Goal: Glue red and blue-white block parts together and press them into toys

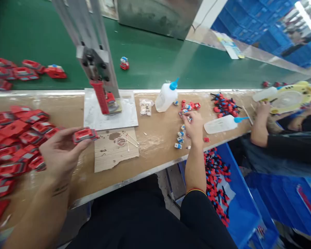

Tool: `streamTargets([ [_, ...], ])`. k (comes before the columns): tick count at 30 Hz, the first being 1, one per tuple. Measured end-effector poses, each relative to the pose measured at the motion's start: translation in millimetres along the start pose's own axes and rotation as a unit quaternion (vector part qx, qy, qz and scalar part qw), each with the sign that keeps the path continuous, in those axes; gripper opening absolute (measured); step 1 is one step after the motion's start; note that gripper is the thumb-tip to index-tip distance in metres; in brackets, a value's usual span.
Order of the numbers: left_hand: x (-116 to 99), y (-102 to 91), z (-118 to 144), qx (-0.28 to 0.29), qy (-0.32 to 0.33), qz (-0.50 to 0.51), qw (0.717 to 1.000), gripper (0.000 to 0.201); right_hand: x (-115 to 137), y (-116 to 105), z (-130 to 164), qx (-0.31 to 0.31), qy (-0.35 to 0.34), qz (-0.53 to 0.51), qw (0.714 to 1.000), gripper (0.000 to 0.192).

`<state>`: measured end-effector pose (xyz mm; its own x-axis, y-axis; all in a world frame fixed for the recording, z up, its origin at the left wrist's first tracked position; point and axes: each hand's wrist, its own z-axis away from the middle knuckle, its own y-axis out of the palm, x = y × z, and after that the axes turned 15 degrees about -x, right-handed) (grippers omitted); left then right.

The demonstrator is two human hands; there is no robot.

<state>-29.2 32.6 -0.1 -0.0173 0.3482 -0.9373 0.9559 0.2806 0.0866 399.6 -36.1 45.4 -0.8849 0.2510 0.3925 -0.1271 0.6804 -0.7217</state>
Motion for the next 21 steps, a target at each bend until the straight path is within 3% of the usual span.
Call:
streamTargets([
  [2,4.8,-0.4,-1.0,-0.016,-0.010,0.020,1.000,0.036,-14.0,-6.0,-3.2,0.135,-0.026,0.112,0.984,0.023],
  [4,9.1,-0.7,-1.5,-0.024,-0.030,0.022,0.999,0.035,-18.8,-7.3,-4.7,0.214,-0.035,0.168,0.961,0.028],
  [9,17.2,-0.5,-3.5,-0.043,-0.055,0.014,0.997,0.036,-18.3,-11.1,1.3,0.266,-0.015,0.193,0.944,0.027],
  [13,17.9,1.0,-2.8,-0.033,-0.046,0.008,0.998,0.036,-18.7,-13.5,9.9,0.276,0.014,0.207,0.938,0.029],
  [18,10.4,5.6,1.8,0.019,0.001,0.034,0.999,0.035,-11.2,-17.6,17.2,0.257,0.026,0.171,0.951,0.033],
  [21,-3.2,11.4,9.5,0.080,0.033,0.049,0.995,0.034,13.7,-18.2,37.9,0.158,0.042,-0.040,0.986,0.041],
])
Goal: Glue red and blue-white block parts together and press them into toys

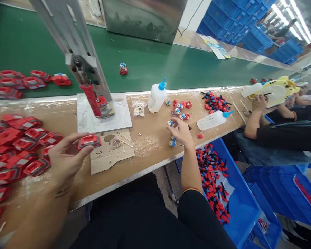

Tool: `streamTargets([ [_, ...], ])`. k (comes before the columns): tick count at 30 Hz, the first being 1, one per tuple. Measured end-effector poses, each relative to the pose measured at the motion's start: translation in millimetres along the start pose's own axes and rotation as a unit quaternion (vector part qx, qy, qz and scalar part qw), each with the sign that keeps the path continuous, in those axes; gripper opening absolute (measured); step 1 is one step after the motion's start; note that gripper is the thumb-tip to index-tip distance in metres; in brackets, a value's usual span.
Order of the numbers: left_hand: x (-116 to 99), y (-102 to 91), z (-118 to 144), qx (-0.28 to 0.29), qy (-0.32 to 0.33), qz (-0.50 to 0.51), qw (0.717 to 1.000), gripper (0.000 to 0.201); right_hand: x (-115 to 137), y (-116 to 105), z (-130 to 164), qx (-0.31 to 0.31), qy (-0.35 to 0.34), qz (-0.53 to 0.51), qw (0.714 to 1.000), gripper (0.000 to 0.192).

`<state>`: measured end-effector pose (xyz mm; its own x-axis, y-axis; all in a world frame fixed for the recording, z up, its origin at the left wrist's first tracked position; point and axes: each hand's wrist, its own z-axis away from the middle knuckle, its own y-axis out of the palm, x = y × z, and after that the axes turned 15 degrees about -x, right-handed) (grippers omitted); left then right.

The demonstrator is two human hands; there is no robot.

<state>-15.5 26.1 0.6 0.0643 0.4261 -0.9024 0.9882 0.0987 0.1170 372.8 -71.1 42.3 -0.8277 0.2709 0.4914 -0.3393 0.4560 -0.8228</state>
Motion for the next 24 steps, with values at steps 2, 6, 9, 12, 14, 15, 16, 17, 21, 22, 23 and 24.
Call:
streamTargets([
  [2,-12.0,7.5,5.4,0.048,0.009,0.003,0.999,0.032,26.7,14.7,21.7,-0.072,-0.003,-0.254,0.965,0.050],
  [6,-31.6,19.9,17.3,0.112,0.015,0.041,0.993,0.033,95.0,53.4,62.3,0.014,0.043,-0.555,0.830,0.062],
  [9,-35.5,20.8,26.8,0.112,0.019,0.066,0.991,0.037,135.5,71.6,78.1,0.098,0.102,-0.621,0.771,0.064],
  [12,-33.2,16.4,34.9,0.072,0.055,0.066,0.994,0.042,154.3,75.2,84.1,0.120,0.113,-0.597,0.785,0.054],
  [14,-31.5,13.0,38.3,0.050,0.087,0.045,0.994,0.043,158.4,72.5,85.7,0.113,0.085,-0.559,0.817,0.047],
  [15,-31.0,11.6,39.3,0.044,0.103,0.029,0.993,0.043,159.5,70.5,86.2,0.107,0.065,-0.542,0.831,0.045],
  [16,-30.8,10.3,40.0,0.041,0.118,0.012,0.992,0.044,160.4,68.2,86.4,0.100,0.042,-0.525,0.844,0.042],
  [17,-30.7,9.2,40.3,0.041,0.133,-0.004,0.990,0.043,161.3,65.8,86.3,0.089,0.018,-0.510,0.856,0.040],
  [21,-29.5,5.2,40.0,0.056,0.203,-0.073,0.975,0.044,165.6,56.4,81.2,0.062,-0.072,-0.444,0.891,0.034],
  [22,-28.7,4.2,40.1,0.063,0.229,-0.093,0.967,0.046,166.4,54.2,79.2,0.067,-0.085,-0.435,0.894,0.033],
  [23,-27.8,3.3,40.4,0.071,0.257,-0.113,0.957,0.048,166.9,52.2,77.1,0.079,-0.092,-0.434,0.893,0.033],
  [24,-26.8,2.7,40.9,0.079,0.283,-0.132,0.947,0.050,167.2,50.4,75.2,0.096,-0.096,-0.437,0.889,0.033],
])
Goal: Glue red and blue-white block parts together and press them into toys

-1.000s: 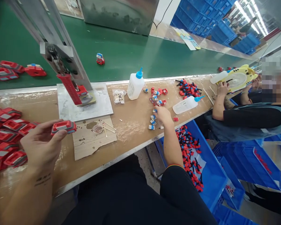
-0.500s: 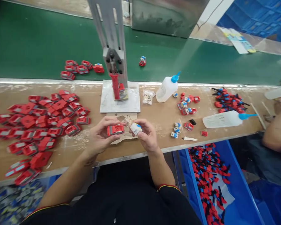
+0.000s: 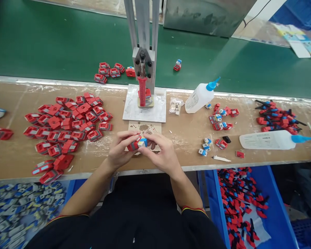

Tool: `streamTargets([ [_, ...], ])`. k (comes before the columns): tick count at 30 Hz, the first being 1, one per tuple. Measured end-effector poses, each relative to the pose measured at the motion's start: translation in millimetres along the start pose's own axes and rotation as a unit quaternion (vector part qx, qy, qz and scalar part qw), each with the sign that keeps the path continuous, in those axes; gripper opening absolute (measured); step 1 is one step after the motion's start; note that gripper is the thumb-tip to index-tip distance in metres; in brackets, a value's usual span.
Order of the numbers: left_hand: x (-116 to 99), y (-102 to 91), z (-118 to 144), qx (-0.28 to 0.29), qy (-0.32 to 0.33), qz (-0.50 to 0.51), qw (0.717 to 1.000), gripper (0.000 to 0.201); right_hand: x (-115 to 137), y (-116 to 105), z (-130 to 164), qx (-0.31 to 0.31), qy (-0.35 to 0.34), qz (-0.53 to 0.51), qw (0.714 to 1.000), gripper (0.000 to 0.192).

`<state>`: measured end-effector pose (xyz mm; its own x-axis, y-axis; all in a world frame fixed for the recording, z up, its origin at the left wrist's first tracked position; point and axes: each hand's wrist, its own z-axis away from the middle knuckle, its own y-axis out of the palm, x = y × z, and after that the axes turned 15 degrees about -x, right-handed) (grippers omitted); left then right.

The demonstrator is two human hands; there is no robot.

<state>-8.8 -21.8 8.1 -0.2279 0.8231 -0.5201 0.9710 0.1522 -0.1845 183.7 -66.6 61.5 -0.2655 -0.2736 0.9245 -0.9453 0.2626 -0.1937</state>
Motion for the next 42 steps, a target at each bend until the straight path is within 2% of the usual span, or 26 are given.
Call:
streamTargets([
  [4,-0.2,1.9,3.2,0.009,0.074,-0.024,0.997,0.047,1.3,-2.9,-3.7,0.053,0.024,-0.023,0.998,0.034],
  [8,-6.7,2.1,-2.4,0.013,0.106,-0.019,0.994,0.051,-4.7,-3.4,-4.3,0.080,0.054,-0.032,0.995,0.037],
  [11,-14.3,-1.1,-10.3,0.019,0.126,-0.015,0.992,0.056,-8.2,-4.4,-3.9,0.129,0.084,-0.081,0.985,0.041],
  [13,-19.8,-1.2,-13.5,0.009,0.127,-0.026,0.992,0.061,-6.5,-3.2,-1.7,0.139,0.088,-0.106,0.981,0.044],
  [15,-25.5,3.0,-14.2,-0.024,0.126,-0.057,0.990,0.067,-2.4,1.7,2.0,0.130,0.081,-0.102,0.983,0.046],
  [18,-34.0,15.7,-14.2,-0.068,0.130,-0.110,0.983,0.077,2.2,15.3,6.0,0.093,0.069,-0.118,0.986,0.066],
  [20,-35.7,21.4,-18.1,-0.039,0.125,-0.108,0.986,0.089,1.5,23.4,3.9,0.054,0.072,-0.163,0.983,0.076],
  [22,-27.2,18.4,-28.9,0.029,0.123,-0.064,0.990,0.103,-1.6,24.7,-3.3,0.002,0.080,-0.199,0.977,0.066],
  [23,-16.8,13.0,-37.6,0.057,0.130,-0.038,0.989,0.107,-3.7,21.7,-8.5,-0.026,0.082,-0.214,0.973,0.058],
  [25,18.2,-3.2,-62.6,0.083,0.140,-0.016,0.987,0.107,-9.0,8.4,-21.5,-0.085,0.084,-0.247,0.962,0.046],
  [26,42.3,-12.0,-78.8,0.076,0.132,-0.036,0.988,0.103,-12.3,-1.1,-28.7,-0.114,0.087,-0.267,0.953,0.043],
  [28,98.3,-25.2,-116.1,0.078,0.047,-0.161,0.983,0.087,-21.1,-22.1,-42.8,-0.177,0.100,-0.301,0.932,0.043],
  [29,127.2,-27.5,-135.5,0.096,-0.021,-0.240,0.966,0.075,-26.6,-32.1,-49.0,-0.209,0.109,-0.311,0.921,0.043],
  [31,180.1,-21.2,-170.0,0.169,-0.138,-0.362,0.906,0.064,-39.4,-47.9,-58.0,-0.264,0.124,-0.318,0.902,0.046],
  [33,220.9,-1.8,-193.8,0.271,-0.175,-0.419,0.849,0.072,-52.8,-56.8,-62.0,-0.295,0.142,-0.310,0.893,0.048],
  [35,248.9,24.1,-205.6,0.354,-0.180,-0.424,0.814,0.080,-64.6,-59.8,-61.8,-0.299,0.164,-0.294,0.893,0.047],
  [38,274.5,54.5,-209.7,0.403,-0.182,-0.405,0.800,0.073,-75.7,-59.5,-58.3,-0.285,0.176,-0.270,0.903,0.046],
  [40,286.1,57.9,-210.2,0.419,-0.180,-0.397,0.797,0.064,-78.7,-59.2,-56.3,-0.277,0.174,-0.259,0.909,0.045],
  [42,294.6,45.2,-211.3,0.430,-0.175,-0.393,0.794,0.058,-79.6,-59.6,-55.0,-0.275,0.177,-0.252,0.911,0.046],
])
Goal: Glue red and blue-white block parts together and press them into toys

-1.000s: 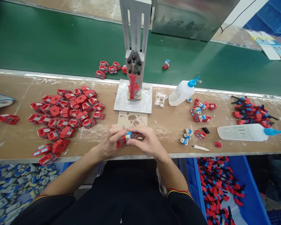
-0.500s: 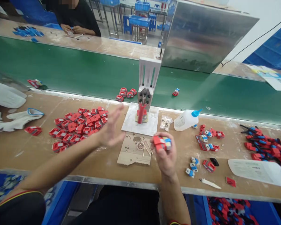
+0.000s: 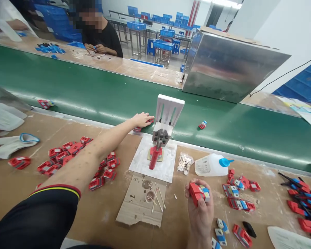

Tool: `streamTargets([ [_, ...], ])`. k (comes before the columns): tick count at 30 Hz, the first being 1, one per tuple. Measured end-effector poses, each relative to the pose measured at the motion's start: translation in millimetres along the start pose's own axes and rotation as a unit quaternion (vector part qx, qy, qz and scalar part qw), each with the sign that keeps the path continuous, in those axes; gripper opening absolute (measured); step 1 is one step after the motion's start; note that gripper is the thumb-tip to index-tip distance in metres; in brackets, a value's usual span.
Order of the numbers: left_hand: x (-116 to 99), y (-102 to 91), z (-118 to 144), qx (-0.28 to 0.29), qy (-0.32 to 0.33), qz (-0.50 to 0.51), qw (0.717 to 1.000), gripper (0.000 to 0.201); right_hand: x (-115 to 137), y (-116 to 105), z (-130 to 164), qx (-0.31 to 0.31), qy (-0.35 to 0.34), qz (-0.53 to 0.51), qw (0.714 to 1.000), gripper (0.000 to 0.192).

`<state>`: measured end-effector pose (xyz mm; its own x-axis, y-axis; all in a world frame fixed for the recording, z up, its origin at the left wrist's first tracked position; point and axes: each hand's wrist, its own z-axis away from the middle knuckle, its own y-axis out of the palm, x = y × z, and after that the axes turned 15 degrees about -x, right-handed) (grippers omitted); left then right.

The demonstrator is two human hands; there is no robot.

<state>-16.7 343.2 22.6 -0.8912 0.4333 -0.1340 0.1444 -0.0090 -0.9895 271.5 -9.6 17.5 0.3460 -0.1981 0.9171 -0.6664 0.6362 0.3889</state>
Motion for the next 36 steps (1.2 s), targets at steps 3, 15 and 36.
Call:
streamTargets([
  [3,32.9,-11.1,18.9,0.018,0.003,-0.008,1.000,0.054,0.3,-1.9,0.4,0.001,0.004,0.013,1.000,0.047],
  [15,32.3,-19.8,195.2,0.000,0.076,0.014,0.997,0.039,0.5,-1.8,3.2,0.042,-0.020,0.024,0.999,0.043],
  [36,-180.4,-13.7,305.2,-0.337,0.173,0.423,0.823,0.032,1.7,70.6,132.1,0.209,0.175,0.042,0.961,0.066],
])
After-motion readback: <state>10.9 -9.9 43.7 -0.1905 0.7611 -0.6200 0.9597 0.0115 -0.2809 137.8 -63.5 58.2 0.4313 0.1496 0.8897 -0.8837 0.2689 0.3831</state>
